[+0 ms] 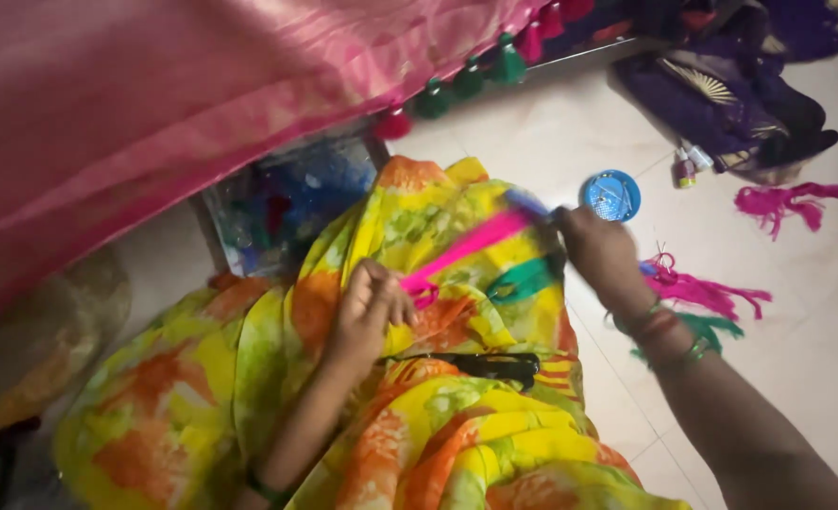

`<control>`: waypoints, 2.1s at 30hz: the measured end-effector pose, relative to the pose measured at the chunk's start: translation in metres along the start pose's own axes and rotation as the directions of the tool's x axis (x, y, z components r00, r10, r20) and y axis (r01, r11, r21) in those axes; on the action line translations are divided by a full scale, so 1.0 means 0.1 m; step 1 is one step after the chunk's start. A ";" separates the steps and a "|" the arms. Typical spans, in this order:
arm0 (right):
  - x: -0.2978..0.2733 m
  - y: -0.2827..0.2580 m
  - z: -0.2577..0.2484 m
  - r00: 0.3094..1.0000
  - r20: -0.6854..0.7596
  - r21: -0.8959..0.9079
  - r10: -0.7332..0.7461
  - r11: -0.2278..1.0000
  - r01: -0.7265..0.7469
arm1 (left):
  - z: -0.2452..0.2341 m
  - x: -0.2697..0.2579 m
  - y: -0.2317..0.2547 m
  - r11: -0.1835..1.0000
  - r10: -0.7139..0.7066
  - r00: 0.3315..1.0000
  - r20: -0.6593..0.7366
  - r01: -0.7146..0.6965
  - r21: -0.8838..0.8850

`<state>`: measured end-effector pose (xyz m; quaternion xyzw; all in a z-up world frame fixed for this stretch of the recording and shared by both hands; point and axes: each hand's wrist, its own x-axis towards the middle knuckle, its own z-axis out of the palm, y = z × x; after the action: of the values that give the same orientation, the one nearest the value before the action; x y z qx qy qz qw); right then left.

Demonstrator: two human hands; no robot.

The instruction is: The recorder is seen tying colorful thread tassels onto the edge of a pink sari using a needle, scissors, and a comb.

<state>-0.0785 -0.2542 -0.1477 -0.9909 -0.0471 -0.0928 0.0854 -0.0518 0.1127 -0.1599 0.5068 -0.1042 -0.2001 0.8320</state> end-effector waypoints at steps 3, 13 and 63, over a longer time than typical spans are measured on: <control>-0.16 0.66 0.18 0.992 0.027 0.021 0.121 0.992 -0.121 | -0.21 -0.03 0.40 0.993 0.111 0.991 -0.076 -0.113 -0.021; 0.07 -1.05 -0.91 0.837 0.425 0.424 0.345 0.741 -0.521 | -0.02 -0.57 1.98 0.348 0.612 0.784 -0.098 -0.156 0.925; 1.11 -1.96 -1.27 0.997 0.054 0.995 0.059 0.085 -0.059 | 0.80 0.32 1.91 0.968 0.221 0.958 -0.181 -0.239 -0.082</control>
<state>-0.0139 -0.0755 0.0285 -0.6740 -0.0576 -0.0334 0.7357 -0.0096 0.1119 0.0459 0.4628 -0.0804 -0.0630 0.8805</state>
